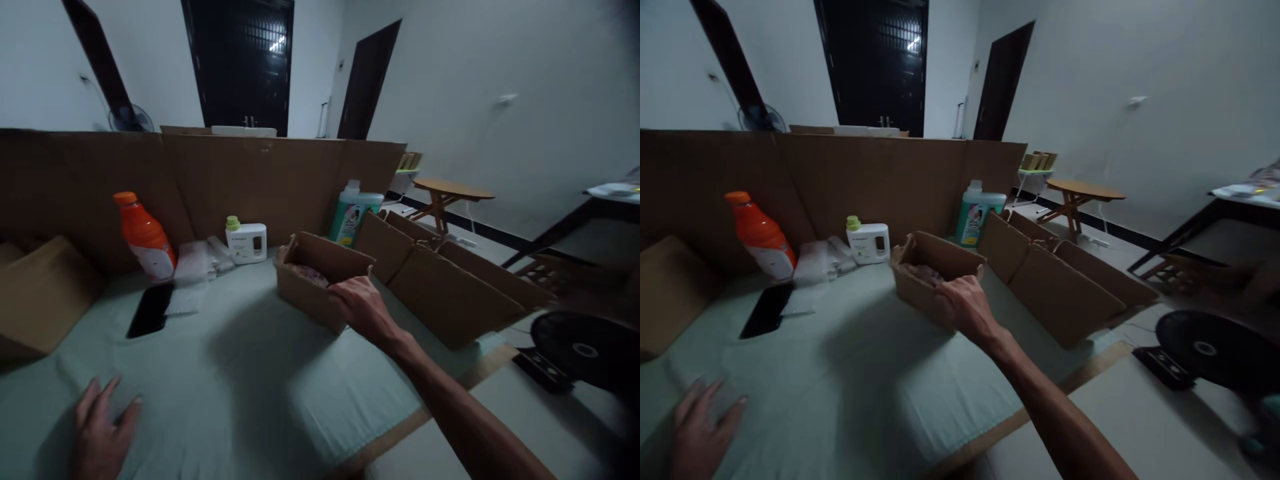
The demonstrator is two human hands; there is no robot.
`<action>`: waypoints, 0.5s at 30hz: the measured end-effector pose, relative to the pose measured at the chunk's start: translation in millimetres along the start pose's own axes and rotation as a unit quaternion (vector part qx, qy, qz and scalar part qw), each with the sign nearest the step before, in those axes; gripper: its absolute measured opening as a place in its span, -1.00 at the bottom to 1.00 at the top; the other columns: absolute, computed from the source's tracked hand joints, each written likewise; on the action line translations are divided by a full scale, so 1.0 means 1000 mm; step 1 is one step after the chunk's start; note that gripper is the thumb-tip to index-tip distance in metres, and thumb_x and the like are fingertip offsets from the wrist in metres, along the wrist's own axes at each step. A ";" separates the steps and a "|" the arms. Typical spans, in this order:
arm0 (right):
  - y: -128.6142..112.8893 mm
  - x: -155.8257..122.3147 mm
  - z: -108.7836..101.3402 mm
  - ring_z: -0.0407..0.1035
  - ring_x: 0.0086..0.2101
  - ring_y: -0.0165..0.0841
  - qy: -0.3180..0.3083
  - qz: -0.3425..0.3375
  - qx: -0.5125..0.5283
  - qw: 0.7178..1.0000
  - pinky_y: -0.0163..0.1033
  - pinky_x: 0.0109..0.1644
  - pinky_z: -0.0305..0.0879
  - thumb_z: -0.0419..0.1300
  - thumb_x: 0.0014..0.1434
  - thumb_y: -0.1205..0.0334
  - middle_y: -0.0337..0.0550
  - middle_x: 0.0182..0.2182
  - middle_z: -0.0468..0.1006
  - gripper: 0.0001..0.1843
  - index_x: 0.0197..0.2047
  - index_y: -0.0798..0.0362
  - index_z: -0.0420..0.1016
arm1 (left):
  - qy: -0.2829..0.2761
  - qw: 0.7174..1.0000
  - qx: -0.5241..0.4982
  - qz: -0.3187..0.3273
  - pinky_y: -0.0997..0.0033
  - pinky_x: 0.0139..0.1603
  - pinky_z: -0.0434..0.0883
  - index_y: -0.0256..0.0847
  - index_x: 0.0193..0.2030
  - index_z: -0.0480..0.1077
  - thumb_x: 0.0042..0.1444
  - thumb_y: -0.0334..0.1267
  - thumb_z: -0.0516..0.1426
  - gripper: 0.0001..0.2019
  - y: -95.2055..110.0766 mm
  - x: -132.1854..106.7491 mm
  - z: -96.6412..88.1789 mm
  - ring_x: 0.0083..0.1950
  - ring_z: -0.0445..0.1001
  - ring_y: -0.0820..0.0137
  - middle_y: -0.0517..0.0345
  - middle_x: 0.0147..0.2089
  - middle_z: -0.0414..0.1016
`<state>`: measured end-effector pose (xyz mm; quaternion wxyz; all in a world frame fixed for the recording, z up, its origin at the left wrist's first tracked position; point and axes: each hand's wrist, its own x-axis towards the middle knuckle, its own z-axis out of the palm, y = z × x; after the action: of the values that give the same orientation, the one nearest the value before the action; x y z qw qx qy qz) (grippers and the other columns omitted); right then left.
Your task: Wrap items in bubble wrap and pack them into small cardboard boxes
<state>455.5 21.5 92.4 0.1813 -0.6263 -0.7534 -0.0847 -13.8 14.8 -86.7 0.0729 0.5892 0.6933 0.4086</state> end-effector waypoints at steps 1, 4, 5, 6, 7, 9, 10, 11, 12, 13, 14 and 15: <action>-0.011 -0.009 -0.003 0.52 -0.24 -0.31 0.005 -0.045 0.036 0.998 -0.13 0.08 0.24 0.09 0.36 0.26 -0.10 -0.30 0.69 -0.74 -0.24 0.02 0.62 | -0.001 1.000 -0.002 -0.001 -0.32 0.39 0.26 0.34 0.21 0.27 0.04 0.08 0.11 -0.47 0.004 -0.006 0.004 0.47 0.13 -0.14 0.38 0.40 0.23; -0.036 -0.034 -0.013 0.52 -0.07 -0.21 0.055 -0.137 0.136 0.980 -0.02 0.16 0.24 0.14 0.36 0.13 -0.10 -0.20 0.70 -0.79 -0.14 -0.06 0.60 | -0.047 0.998 -0.040 0.023 -0.19 0.45 0.21 0.08 0.23 0.30 0.11 0.02 0.12 -0.48 0.029 -0.026 0.012 0.47 0.16 -0.10 0.14 0.48 0.11; -0.040 -0.041 -0.016 0.49 0.01 -0.16 0.078 -0.138 0.156 0.975 0.02 0.18 0.24 0.20 0.32 0.08 -0.09 -0.13 0.69 -0.80 -0.07 -0.08 0.59 | -0.069 0.995 -0.063 0.034 -0.18 0.46 0.19 0.00 0.26 0.28 0.13 0.01 0.13 -0.46 0.039 -0.032 0.013 0.48 0.14 -0.08 0.05 0.49 0.10; -0.042 -0.049 -0.016 0.45 0.07 -0.12 0.101 -0.129 0.174 0.971 0.05 0.20 0.25 0.25 0.29 0.06 -0.06 -0.05 0.66 -0.75 0.00 -0.10 0.56 | -0.096 0.990 -0.091 0.039 -0.16 0.46 0.18 -0.05 0.31 0.23 0.15 0.00 0.14 -0.41 0.048 -0.037 0.013 0.48 0.13 -0.05 -0.02 0.49 0.10; -0.041 -0.057 -0.013 0.43 0.11 -0.10 0.119 -0.111 0.194 0.967 0.06 0.20 0.27 0.28 0.26 0.06 -0.03 0.03 0.62 -0.67 0.08 -0.10 0.52 | -0.124 0.984 -0.121 0.038 -0.16 0.46 0.18 -0.08 0.37 0.16 0.16 0.00 0.14 -0.36 0.056 -0.041 0.012 0.48 0.13 -0.03 -0.07 0.49 0.09; -0.036 -0.074 0.000 0.38 0.17 -0.09 0.128 -0.067 0.250 0.957 0.04 0.20 0.31 0.26 0.27 0.08 0.02 0.16 0.52 -0.55 0.20 -0.08 0.42 | -0.179 0.967 -0.178 0.020 -0.14 0.44 0.20 -0.11 0.44 0.03 0.19 -0.01 0.14 -0.28 0.069 -0.046 0.008 0.48 0.15 0.00 -0.13 0.48 0.11; -0.032 -0.082 0.011 0.36 0.20 -0.08 0.122 -0.049 0.283 0.950 0.03 0.21 0.33 0.22 0.30 0.07 0.04 0.20 0.47 -0.52 0.25 -0.07 0.38 | -0.207 0.957 -0.201 0.011 -0.14 0.43 0.22 -0.12 0.46 -0.02 0.20 -0.02 0.14 -0.25 0.074 -0.047 0.006 0.46 0.18 0.00 -0.15 0.47 0.13; -0.029 -0.091 0.023 0.33 0.22 -0.07 0.113 -0.032 0.315 0.942 0.02 0.21 0.34 0.18 0.32 0.03 0.05 0.23 0.44 -0.48 0.29 -0.05 0.34 | -0.231 0.948 -0.217 0.005 -0.13 0.42 0.24 -0.13 0.47 -0.04 0.20 -0.04 0.15 -0.24 0.079 -0.046 0.003 0.45 0.20 0.00 -0.17 0.45 0.17; -0.028 -0.098 0.037 0.32 0.23 -0.05 0.100 -0.016 0.341 0.934 0.02 0.21 0.35 0.15 0.32 -0.02 0.07 0.25 0.42 -0.44 0.32 -0.03 0.30 | -0.249 0.941 -0.229 0.003 -0.12 0.41 0.26 -0.15 0.47 -0.03 0.19 -0.06 0.16 -0.24 0.083 -0.046 0.001 0.43 0.23 0.00 -0.18 0.42 0.21; -0.028 -0.105 0.052 0.33 0.22 -0.04 0.086 0.000 0.357 0.930 0.02 0.19 0.38 0.14 0.31 -0.08 0.10 0.25 0.42 -0.39 0.34 0.00 0.28 | -0.265 0.935 -0.238 0.003 -0.12 0.40 0.27 -0.17 0.46 0.01 0.17 -0.08 0.17 -0.24 0.088 -0.045 0.000 0.42 0.25 -0.01 -0.19 0.39 0.27; -0.030 -0.112 0.065 0.37 0.19 -0.02 0.068 0.018 0.361 0.930 0.01 0.15 0.42 0.15 0.29 -0.13 0.11 0.22 0.45 -0.34 0.34 0.02 0.28 | -0.279 0.928 -0.246 0.001 -0.12 0.38 0.29 -0.17 0.43 0.06 0.15 -0.09 0.19 -0.26 0.092 -0.044 0.000 0.39 0.29 -0.02 -0.18 0.34 0.33; -0.033 -0.117 0.077 0.43 0.12 -0.02 0.044 0.040 0.356 0.933 0.00 0.09 0.46 0.19 0.25 -0.15 0.12 0.17 0.50 -0.32 0.32 0.03 0.31 | -0.292 0.923 -0.253 -0.001 -0.11 0.36 0.32 -0.18 0.40 0.12 0.14 -0.10 0.20 -0.30 0.097 -0.045 0.000 0.36 0.33 -0.02 -0.16 0.29 0.39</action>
<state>427.6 -64.4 -19.6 0.4289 -0.5456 -0.6999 0.1686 72.5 -27.3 -40.7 0.4189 0.6432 0.5159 0.3802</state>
